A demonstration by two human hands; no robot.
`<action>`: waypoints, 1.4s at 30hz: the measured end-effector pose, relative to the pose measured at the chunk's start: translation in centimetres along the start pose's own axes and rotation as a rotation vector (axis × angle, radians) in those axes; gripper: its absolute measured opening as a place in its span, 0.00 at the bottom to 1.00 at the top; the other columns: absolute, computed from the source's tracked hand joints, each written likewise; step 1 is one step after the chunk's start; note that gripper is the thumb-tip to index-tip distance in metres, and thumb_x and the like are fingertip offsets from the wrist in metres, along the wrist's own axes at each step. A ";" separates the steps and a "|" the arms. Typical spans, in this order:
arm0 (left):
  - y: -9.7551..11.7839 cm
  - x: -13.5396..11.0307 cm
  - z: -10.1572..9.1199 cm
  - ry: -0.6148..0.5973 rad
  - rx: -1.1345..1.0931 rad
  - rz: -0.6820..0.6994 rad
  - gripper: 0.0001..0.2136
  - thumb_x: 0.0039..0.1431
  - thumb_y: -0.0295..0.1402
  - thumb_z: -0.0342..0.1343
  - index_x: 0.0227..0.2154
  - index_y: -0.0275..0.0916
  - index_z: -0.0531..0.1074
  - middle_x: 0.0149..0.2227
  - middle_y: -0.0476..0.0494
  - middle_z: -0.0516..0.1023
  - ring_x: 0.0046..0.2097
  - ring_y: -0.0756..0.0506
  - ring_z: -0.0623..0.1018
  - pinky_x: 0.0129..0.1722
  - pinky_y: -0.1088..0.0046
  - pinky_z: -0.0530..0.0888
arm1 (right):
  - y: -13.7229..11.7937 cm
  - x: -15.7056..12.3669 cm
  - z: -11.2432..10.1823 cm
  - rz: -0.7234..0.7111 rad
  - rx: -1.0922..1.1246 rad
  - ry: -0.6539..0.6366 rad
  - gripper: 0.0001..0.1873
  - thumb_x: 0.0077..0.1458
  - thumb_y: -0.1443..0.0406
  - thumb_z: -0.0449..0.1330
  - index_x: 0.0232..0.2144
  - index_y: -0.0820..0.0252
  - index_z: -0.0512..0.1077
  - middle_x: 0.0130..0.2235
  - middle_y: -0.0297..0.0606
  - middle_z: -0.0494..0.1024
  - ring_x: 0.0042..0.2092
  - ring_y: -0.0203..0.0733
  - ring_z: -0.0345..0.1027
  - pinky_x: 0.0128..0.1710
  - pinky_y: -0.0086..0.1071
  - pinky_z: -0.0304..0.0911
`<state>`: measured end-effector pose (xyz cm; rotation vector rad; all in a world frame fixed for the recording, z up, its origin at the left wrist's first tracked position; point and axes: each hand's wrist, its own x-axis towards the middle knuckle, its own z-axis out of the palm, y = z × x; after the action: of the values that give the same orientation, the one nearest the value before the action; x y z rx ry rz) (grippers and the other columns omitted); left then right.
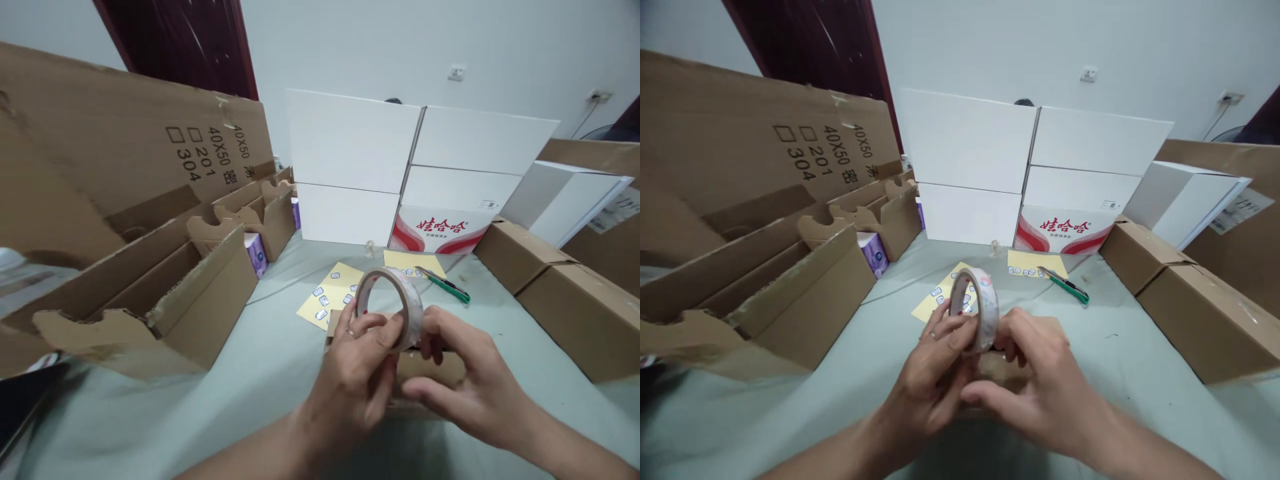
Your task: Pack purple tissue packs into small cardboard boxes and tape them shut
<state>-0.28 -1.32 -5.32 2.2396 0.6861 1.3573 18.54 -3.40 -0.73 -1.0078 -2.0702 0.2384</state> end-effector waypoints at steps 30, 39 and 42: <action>0.1 1.1 -0.1 0.158 -0.513 -0.657 0.15 0.67 0.49 0.47 0.38 0.40 0.63 0.24 0.54 0.66 0.28 0.49 0.69 0.34 0.73 0.67 | 2.0 0.9 -0.5 -0.344 -0.039 0.281 0.14 0.57 0.77 0.57 0.39 0.54 0.72 0.36 0.39 0.75 0.37 0.41 0.72 0.33 0.34 0.70; 0.8 3.0 -2.8 0.080 -1.058 -0.862 0.15 0.44 0.36 0.67 0.32 0.34 0.71 0.27 0.48 0.68 0.31 0.50 0.68 0.32 0.75 0.65 | 4.4 0.3 0.6 -0.119 0.149 0.178 0.07 0.65 0.71 0.50 0.37 0.56 0.64 0.36 0.39 0.70 0.40 0.42 0.69 0.38 0.37 0.69; 0.6 2.8 -2.4 0.122 -0.957 -0.771 0.20 0.52 0.45 0.65 0.42 0.35 0.73 0.25 0.52 0.66 0.31 0.50 0.70 0.33 0.74 0.66 | 4.9 -0.6 0.7 -0.044 0.177 0.130 0.07 0.67 0.68 0.48 0.35 0.55 0.63 0.35 0.38 0.69 0.40 0.42 0.68 0.38 0.37 0.69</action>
<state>-1.20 0.18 -2.02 0.9903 0.6378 1.0656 21.06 -0.45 -3.83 -0.8478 -1.9150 0.3198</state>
